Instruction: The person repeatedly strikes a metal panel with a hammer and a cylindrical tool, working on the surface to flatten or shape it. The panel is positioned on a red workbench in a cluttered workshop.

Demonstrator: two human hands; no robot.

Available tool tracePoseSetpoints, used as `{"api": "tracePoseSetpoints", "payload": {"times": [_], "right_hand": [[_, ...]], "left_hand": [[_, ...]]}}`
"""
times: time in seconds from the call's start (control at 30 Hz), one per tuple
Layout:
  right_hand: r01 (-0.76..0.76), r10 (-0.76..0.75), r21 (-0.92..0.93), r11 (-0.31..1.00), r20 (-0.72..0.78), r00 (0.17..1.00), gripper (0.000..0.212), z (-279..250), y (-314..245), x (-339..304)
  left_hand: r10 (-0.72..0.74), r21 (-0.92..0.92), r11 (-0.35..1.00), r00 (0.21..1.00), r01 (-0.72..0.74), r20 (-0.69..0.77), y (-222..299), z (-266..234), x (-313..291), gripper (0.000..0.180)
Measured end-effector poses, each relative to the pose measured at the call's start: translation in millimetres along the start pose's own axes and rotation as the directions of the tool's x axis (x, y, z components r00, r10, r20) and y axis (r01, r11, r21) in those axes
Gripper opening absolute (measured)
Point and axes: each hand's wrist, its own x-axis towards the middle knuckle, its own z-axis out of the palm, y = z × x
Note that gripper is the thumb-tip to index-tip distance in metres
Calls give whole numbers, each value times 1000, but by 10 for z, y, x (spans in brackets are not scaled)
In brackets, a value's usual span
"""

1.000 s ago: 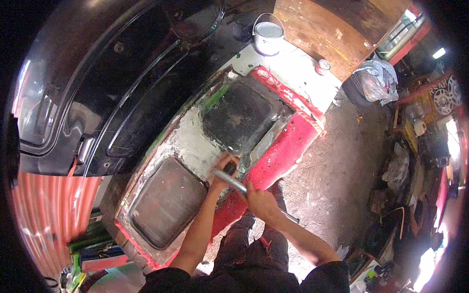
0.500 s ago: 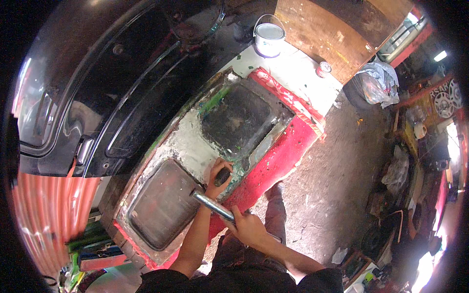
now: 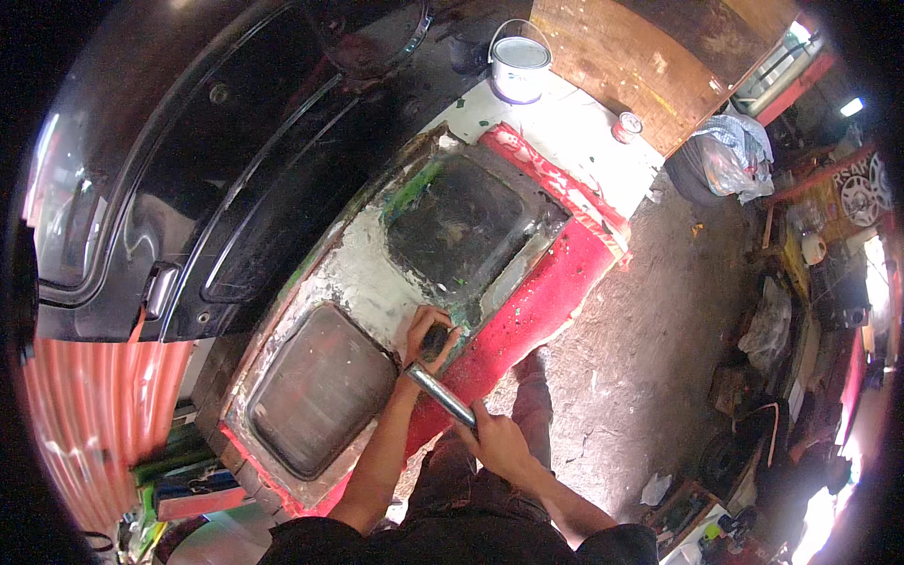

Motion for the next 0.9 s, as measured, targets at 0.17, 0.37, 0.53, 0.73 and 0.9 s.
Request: {"api": "tracePoseSetpoints", "payload": {"times": [0.17,0.37,0.53,0.73,0.9], "right_hand": [[-20,23,80,997,-39,999,34,-26,33,22],[9,-5,114,993,-33,999,33,-98,206,25],[10,-10,74,997,8,1000,33,-123,318,-36],[62,-61,125,990,-7,998,33,-102,422,-58],[79,-78,132,988,-18,997,35,-168,491,-2]], "left_hand": [[-17,95,995,999,20,-39,70,104,-46,23],[-11,117,993,998,4,59,143,126,-129,27],[38,220,975,999,-40,9,159,230,-139,27],[-187,46,982,978,183,92,-28,294,-189,32],[-110,225,968,994,111,-17,80,420,-111,35]]}}
